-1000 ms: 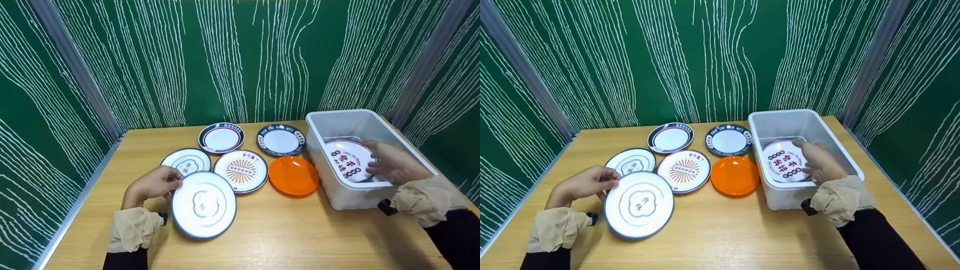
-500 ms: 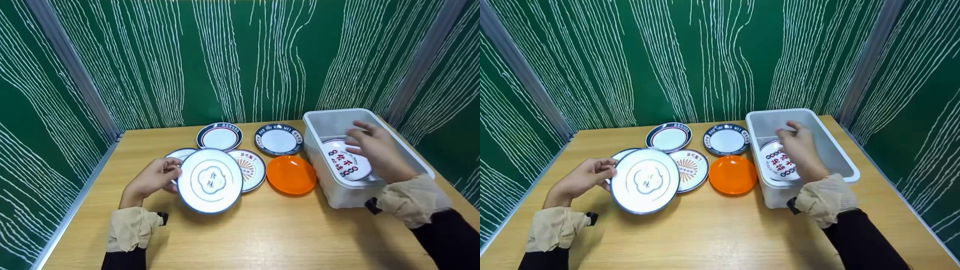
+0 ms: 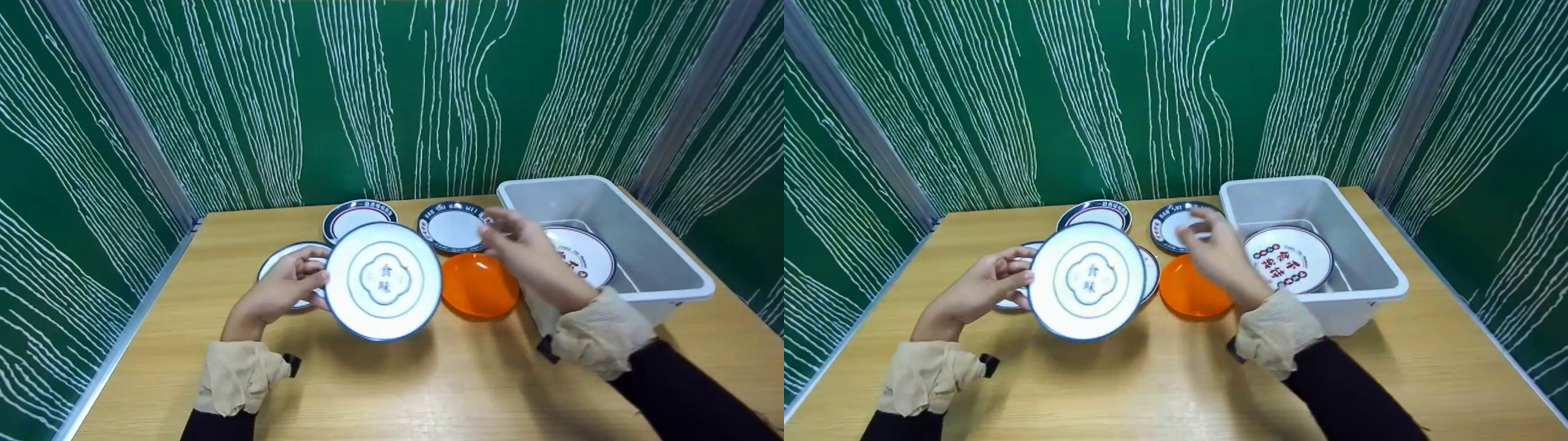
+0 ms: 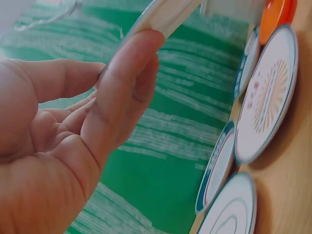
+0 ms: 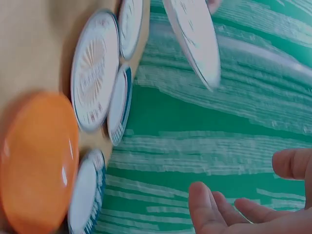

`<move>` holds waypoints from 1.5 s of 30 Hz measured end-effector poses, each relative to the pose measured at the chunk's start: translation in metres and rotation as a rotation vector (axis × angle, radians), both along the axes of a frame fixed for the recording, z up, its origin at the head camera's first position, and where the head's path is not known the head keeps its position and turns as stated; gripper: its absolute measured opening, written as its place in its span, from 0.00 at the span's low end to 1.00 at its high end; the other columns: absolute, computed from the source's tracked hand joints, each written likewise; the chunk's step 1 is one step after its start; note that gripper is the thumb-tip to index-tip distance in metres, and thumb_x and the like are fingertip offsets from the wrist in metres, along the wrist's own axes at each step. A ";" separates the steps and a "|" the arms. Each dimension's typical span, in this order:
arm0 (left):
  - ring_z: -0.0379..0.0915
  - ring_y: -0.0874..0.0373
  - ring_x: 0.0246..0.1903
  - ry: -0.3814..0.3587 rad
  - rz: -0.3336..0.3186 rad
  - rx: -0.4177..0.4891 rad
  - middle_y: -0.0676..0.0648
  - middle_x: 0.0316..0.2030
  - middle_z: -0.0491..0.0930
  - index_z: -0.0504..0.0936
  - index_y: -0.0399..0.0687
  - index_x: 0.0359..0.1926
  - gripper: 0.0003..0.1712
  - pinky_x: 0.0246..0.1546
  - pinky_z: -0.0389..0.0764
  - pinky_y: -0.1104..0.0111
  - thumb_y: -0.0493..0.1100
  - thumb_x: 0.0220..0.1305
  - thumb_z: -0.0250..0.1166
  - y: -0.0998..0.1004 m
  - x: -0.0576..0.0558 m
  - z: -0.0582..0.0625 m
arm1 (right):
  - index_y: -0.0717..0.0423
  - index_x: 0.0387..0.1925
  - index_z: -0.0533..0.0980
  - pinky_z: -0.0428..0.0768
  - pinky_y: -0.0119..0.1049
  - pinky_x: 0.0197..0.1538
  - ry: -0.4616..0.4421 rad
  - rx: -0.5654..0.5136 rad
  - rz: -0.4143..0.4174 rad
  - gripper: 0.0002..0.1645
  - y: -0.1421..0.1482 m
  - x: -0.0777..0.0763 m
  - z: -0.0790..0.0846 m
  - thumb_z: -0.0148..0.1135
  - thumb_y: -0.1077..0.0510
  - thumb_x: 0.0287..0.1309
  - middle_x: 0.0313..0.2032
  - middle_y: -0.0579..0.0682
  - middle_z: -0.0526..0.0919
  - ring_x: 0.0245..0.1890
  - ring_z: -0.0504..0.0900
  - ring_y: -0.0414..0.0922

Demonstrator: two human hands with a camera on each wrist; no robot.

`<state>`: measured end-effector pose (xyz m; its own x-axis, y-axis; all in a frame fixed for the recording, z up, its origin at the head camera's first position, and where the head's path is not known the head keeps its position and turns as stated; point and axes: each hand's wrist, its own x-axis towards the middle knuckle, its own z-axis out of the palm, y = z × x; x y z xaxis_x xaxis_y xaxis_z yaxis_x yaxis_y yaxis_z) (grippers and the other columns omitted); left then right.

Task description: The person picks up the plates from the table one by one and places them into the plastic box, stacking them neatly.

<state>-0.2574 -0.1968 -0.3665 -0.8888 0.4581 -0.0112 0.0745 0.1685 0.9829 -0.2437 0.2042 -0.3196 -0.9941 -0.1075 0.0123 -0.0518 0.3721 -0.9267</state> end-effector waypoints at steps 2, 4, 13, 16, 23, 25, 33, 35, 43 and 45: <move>0.85 0.46 0.38 -0.015 -0.027 0.038 0.35 0.49 0.83 0.66 0.41 0.68 0.24 0.41 0.89 0.58 0.35 0.75 0.59 0.009 0.003 0.001 | 0.53 0.75 0.62 0.81 0.42 0.61 -0.027 -0.030 0.031 0.36 -0.011 0.002 -0.006 0.57 0.44 0.74 0.62 0.58 0.74 0.57 0.78 0.54; 0.85 0.46 0.38 -0.025 -0.037 0.075 0.34 0.48 0.83 0.66 0.40 0.68 0.24 0.41 0.89 0.57 0.34 0.76 0.58 0.017 0.007 0.003 | 0.55 0.74 0.63 0.82 0.43 0.60 -0.047 -0.070 0.057 0.33 -0.020 0.003 -0.013 0.56 0.47 0.75 0.61 0.59 0.76 0.57 0.79 0.55; 0.84 0.47 0.42 -0.068 0.003 0.140 0.35 0.49 0.82 0.66 0.38 0.67 0.23 0.42 0.88 0.55 0.32 0.75 0.58 0.042 0.018 0.009 | 0.65 0.68 0.67 0.87 0.35 0.42 -0.176 -0.247 0.091 0.27 -0.036 0.017 -0.030 0.53 0.52 0.78 0.53 0.60 0.78 0.39 0.83 0.47; 0.84 0.48 0.41 -0.084 0.029 0.139 0.35 0.48 0.83 0.68 0.38 0.67 0.23 0.42 0.88 0.53 0.32 0.75 0.58 0.047 0.018 0.009 | 0.69 0.62 0.70 0.87 0.35 0.37 -0.174 -0.285 0.088 0.21 -0.035 0.020 -0.033 0.52 0.58 0.78 0.46 0.59 0.77 0.34 0.83 0.45; 0.82 0.48 0.41 -0.122 0.124 0.135 0.37 0.47 0.82 0.73 0.39 0.64 0.20 0.45 0.88 0.56 0.36 0.75 0.60 0.046 0.014 0.008 | 0.66 0.64 0.69 0.87 0.39 0.42 -0.202 -0.317 0.075 0.21 -0.026 0.022 -0.026 0.51 0.58 0.78 0.48 0.59 0.80 0.38 0.84 0.48; 0.82 0.48 0.41 -0.116 0.182 0.122 0.37 0.48 0.82 0.76 0.39 0.62 0.18 0.44 0.88 0.58 0.37 0.75 0.60 0.042 0.010 0.008 | 0.65 0.66 0.68 0.87 0.39 0.44 -0.201 -0.311 0.054 0.23 -0.020 0.022 -0.023 0.51 0.57 0.78 0.50 0.60 0.80 0.39 0.83 0.49; 0.76 0.50 0.44 -0.020 0.489 -0.005 0.41 0.46 0.79 0.79 0.38 0.56 0.14 0.45 0.85 0.64 0.35 0.73 0.61 0.013 -0.010 -0.005 | 0.64 0.67 0.65 0.86 0.35 0.45 -0.182 -0.359 -0.044 0.24 0.001 0.023 -0.016 0.49 0.54 0.79 0.49 0.55 0.74 0.39 0.79 0.45; 0.75 0.51 0.44 0.003 0.568 -0.043 0.41 0.47 0.79 0.79 0.37 0.56 0.14 0.43 0.83 0.66 0.34 0.72 0.60 0.005 -0.015 -0.012 | 0.66 0.65 0.65 0.84 0.34 0.40 -0.159 -0.373 -0.064 0.24 0.006 0.023 -0.016 0.49 0.54 0.79 0.45 0.53 0.74 0.37 0.78 0.43; 0.71 0.47 0.53 0.044 0.814 -0.163 0.35 0.52 0.77 0.78 0.32 0.54 0.14 0.46 0.74 0.68 0.30 0.68 0.61 -0.020 -0.028 -0.039 | 0.66 0.60 0.66 0.84 0.32 0.36 -0.089 -0.497 -0.100 0.22 0.030 0.023 -0.003 0.51 0.53 0.78 0.38 0.50 0.78 0.34 0.79 0.41; 0.70 0.44 0.57 0.026 0.836 -0.168 0.34 0.55 0.75 0.77 0.32 0.56 0.17 0.53 0.75 0.63 0.30 0.68 0.61 -0.025 -0.029 -0.043 | 0.64 0.59 0.66 0.84 0.32 0.35 -0.092 -0.544 -0.113 0.20 0.038 0.023 0.001 0.51 0.52 0.78 0.39 0.49 0.78 0.34 0.79 0.41</move>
